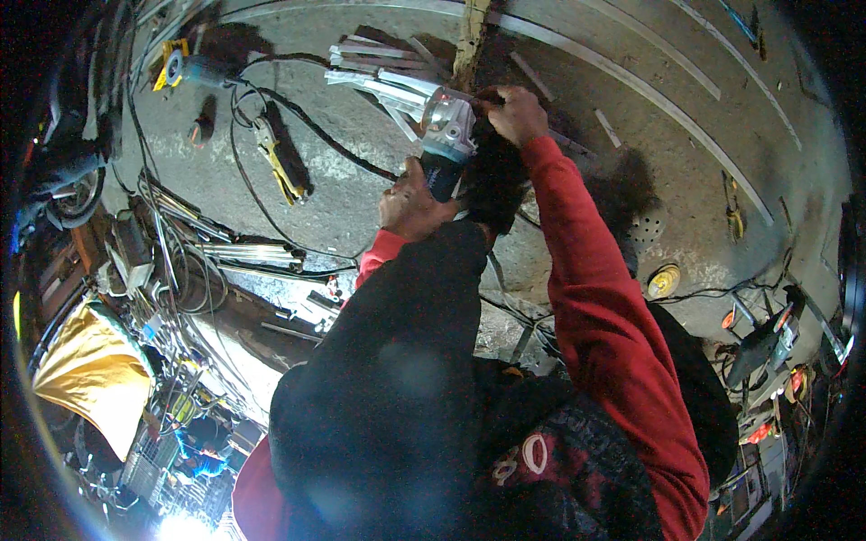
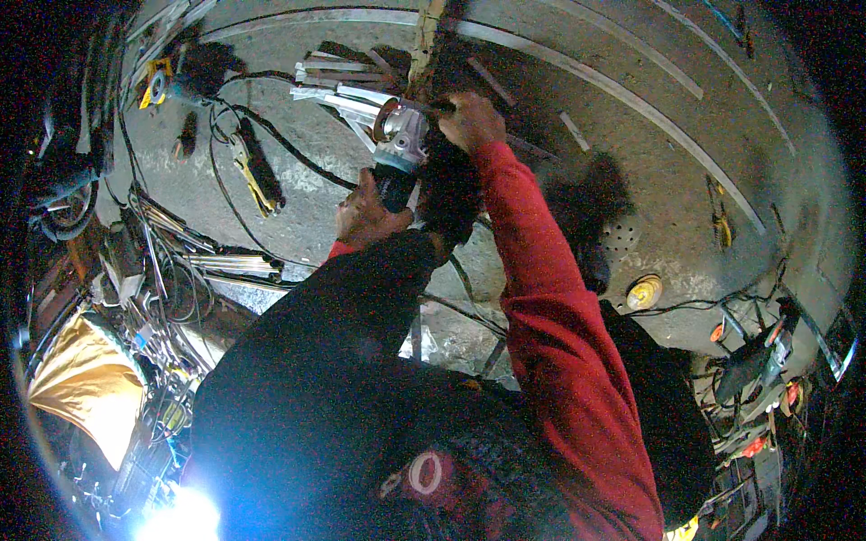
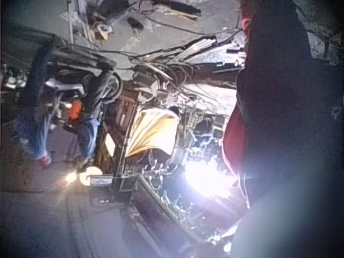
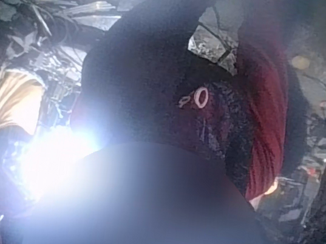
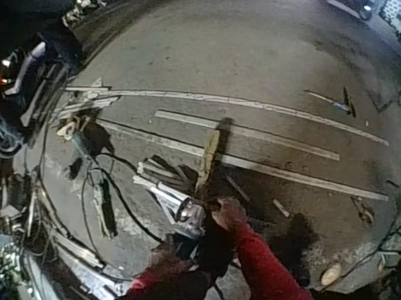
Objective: The person uses an angle grinder to cut a metal rod into smaller pieces, producing sparks. After cutting, they gather the cut pieces and place them on the floor.
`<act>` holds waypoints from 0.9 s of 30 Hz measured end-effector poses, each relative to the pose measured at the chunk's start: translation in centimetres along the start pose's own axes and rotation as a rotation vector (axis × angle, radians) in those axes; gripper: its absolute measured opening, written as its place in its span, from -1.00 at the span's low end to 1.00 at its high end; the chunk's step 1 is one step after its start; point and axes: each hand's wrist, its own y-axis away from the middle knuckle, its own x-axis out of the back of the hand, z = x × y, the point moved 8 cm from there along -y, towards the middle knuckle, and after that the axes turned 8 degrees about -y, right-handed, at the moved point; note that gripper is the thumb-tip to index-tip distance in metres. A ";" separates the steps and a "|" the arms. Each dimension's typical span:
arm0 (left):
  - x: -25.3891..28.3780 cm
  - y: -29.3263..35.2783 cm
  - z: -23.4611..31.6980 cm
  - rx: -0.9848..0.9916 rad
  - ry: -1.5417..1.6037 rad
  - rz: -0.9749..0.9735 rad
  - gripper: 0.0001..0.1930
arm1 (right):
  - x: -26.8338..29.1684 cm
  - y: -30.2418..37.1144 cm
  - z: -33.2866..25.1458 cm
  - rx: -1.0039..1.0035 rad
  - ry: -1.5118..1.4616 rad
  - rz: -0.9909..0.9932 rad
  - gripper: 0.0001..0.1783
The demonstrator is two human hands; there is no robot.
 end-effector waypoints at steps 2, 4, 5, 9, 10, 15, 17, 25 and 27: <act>0.5 0.0 0.5 -0.022 0.032 0.065 -0.10 | -0.3 -0.2 0.6 -0.022 0.037 0.004 -0.69; 0.2 -0.2 0.2 0.034 -0.022 0.005 -0.10 | -0.4 -0.4 0.7 0.024 0.018 0.033 -0.70; 0.0 -0.2 -0.1 0.070 -0.047 -0.013 -0.10 | -0.3 -0.5 0.6 0.057 0.003 0.055 -0.70; 0.1 -0.3 0.1 0.058 -0.029 0.039 -0.13 | -1.2 -0.8 1.1 0.072 -0.081 -0.045 -0.55; -0.1 -0.5 0.1 0.058 -0.024 0.025 -0.14 | -1.1 -0.8 1.3 0.072 -0.083 -0.042 -0.55; -0.4 -0.6 0.0 0.055 -0.025 0.062 -0.18 | -1.5 -1.1 1.8 0.086 -0.043 -0.053 -0.57; -0.6 -0.6 0.0 0.061 0.031 0.003 -0.19 | -2.1 -1.4 2.4 0.043 -0.076 -0.103 -0.58; 0.0 -0.6 0.7 0.078 -0.087 -0.069 -0.02 | -1.8 -1.0 2.1 0.088 -0.060 -0.069 -0.56; 0.1 -0.6 0.8 0.088 -0.097 -0.064 -0.04 | -1.7 -1.0 2.0 0.116 -0.042 -0.063 -0.54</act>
